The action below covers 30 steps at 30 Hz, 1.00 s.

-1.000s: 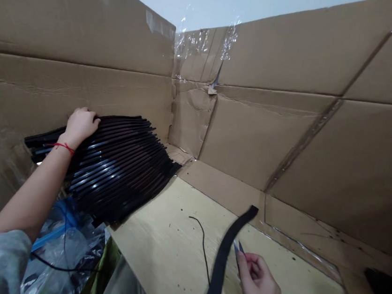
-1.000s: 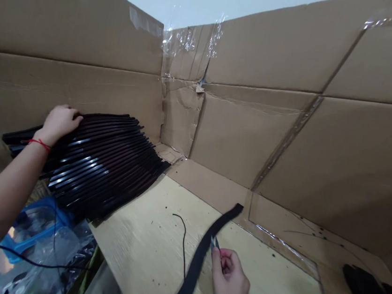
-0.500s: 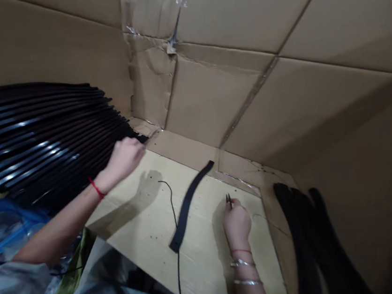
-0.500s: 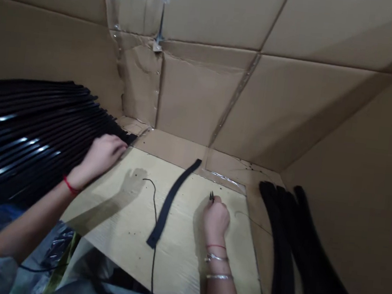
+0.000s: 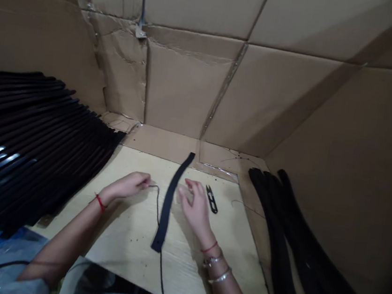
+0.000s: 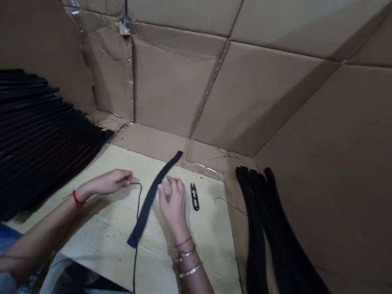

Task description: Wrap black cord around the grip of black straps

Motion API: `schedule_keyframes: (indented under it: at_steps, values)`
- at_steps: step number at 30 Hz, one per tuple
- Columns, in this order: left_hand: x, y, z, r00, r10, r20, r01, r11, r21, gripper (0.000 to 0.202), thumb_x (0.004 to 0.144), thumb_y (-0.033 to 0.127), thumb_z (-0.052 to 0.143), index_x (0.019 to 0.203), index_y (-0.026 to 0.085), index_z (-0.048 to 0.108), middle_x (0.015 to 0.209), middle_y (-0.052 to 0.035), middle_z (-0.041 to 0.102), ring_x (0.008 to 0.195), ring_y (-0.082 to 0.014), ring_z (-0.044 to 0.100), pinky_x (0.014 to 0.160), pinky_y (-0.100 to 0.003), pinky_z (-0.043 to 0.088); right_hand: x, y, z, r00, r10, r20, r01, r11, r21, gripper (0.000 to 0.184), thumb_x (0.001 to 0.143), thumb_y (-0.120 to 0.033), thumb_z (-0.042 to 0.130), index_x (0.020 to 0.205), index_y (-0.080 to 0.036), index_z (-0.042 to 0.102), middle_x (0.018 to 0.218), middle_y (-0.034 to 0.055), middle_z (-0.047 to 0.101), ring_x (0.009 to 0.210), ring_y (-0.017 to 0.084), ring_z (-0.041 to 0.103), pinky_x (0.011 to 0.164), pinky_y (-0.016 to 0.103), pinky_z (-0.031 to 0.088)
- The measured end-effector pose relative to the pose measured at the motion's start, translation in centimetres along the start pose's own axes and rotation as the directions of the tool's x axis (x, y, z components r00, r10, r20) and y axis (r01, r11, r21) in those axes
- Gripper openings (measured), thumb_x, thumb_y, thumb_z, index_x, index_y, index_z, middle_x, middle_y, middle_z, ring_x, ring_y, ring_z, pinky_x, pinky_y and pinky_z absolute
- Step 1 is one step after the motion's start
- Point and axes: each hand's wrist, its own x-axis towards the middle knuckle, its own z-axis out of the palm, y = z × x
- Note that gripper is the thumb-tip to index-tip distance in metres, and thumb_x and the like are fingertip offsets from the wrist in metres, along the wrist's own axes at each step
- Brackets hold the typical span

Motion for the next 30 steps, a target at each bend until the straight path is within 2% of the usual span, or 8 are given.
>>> schedule_keyframes:
  at_steps: [6,13,15,19,25,27,28,30]
  values:
    - [0.4,3.3,1.2,0.998,0.024,0.06,-0.008,0.967,-0.256,0.025,0.097,0.035,0.052,0.101,0.012,0.059,0.085,-0.0025,0.062,0.072,-0.0126,0.061,0.069,-0.029,0.052,-2.1,-2.6,4.6,0.958,-0.007,0.288,-0.147,0.847,0.51,0.052,0.09,-0.054,0.049,0.122,-0.013,0.052,0.087,0.0083,0.067,0.072,0.019,0.064,0.068,0.032,0.054]
    - [7.4,6.1,2.3,0.944,-0.307,-0.118,0.276,0.935,-0.222,0.03,0.095,0.039,0.054,0.108,0.013,0.06,0.107,-0.0086,0.061,0.095,-0.019,0.06,0.086,-0.039,0.05,-0.6,-1.4,3.1,0.852,0.075,0.518,-0.409,0.712,0.57,0.053,0.077,-0.067,0.057,0.091,-0.015,0.056,0.05,-0.0101,0.033,0.038,0.006,0.025,0.036,0.018,0.017]
    - [9.5,7.5,2.8,0.916,-0.385,-0.111,0.354,0.908,-0.225,0.027,0.093,0.036,0.058,0.109,0.015,0.061,0.115,-0.0102,0.059,0.104,-0.0208,0.058,0.092,-0.04,0.048,-0.9,-1.7,2.2,0.752,0.031,0.658,-0.48,0.71,0.515,0.048,0.078,-0.062,0.059,0.081,-0.014,0.058,0.047,-0.0109,0.029,0.038,0.005,0.022,0.036,0.017,0.014]
    - [12.0,9.3,3.6,0.884,-0.461,-0.07,0.42,0.853,-0.311,0.03,0.091,0.031,0.063,0.115,0.014,0.06,0.119,-0.0119,0.057,0.109,-0.023,0.057,0.092,-0.039,0.049,-2.1,-3.1,-0.1,0.419,-0.104,0.902,-0.548,0.763,0.343,0.043,0.075,-0.051,0.069,0.073,-0.008,0.066,0.039,-0.0086,0.037,0.034,0.003,0.025,0.036,0.016,0.02]
    - [11.2,7.2,1.2,0.914,-0.4,-0.069,0.29,0.762,-0.58,0.028,0.093,0.031,0.059,0.115,0.014,0.059,0.112,-0.0081,0.06,0.096,-0.02,0.061,0.081,-0.036,0.054,-2.1,-4.9,-3.8,-0.003,-0.226,0.974,-0.493,0.848,0.195,0.048,0.065,-0.052,0.076,0.073,-0.005,0.073,0.053,0.0047,0.062,0.034,0.003,0.029,0.035,0.017,0.025]
    - [10.3,6.1,-0.2,0.933,-0.346,-0.095,0.192,0.706,-0.682,0.028,0.094,0.032,0.057,0.114,0.012,0.058,0.106,-0.0073,0.061,0.087,-0.0168,0.062,0.074,-0.033,0.055,-1.9,-5.3,-5.0,-0.095,-0.276,0.957,-0.405,0.889,0.216,0.051,0.067,-0.057,0.073,0.074,-0.006,0.075,0.057,0.0079,0.065,0.037,0.005,0.036,0.038,0.019,0.031]
    - [9.7,5.7,-0.8,0.942,-0.315,-0.112,0.138,0.67,-0.73,0.027,0.095,0.032,0.056,0.113,0.012,0.058,0.102,-0.0068,0.061,0.082,-0.0149,0.061,0.071,-0.03,0.055,-1.9,-5.4,-5.7,-0.058,-0.308,0.949,-0.377,0.888,0.265,0.052,0.067,-0.059,0.071,0.071,-0.007,0.075,0.056,0.0084,0.064,0.038,0.007,0.039,0.041,0.021,0.035]
    - [8.4,5.3,-1.7,0.959,-0.24,-0.148,0.019,0.579,-0.815,0.026,0.095,0.032,0.055,0.11,0.012,0.057,0.094,-0.0047,0.06,0.073,-0.0119,0.059,0.064,-0.026,0.053,-1.7,-5.5,-6.9,0.198,-0.368,0.908,-0.368,0.831,0.417,0.053,0.064,-0.064,0.071,0.057,-0.011,0.071,0.049,0.0074,0.059,0.039,0.011,0.046,0.043,0.024,0.039]
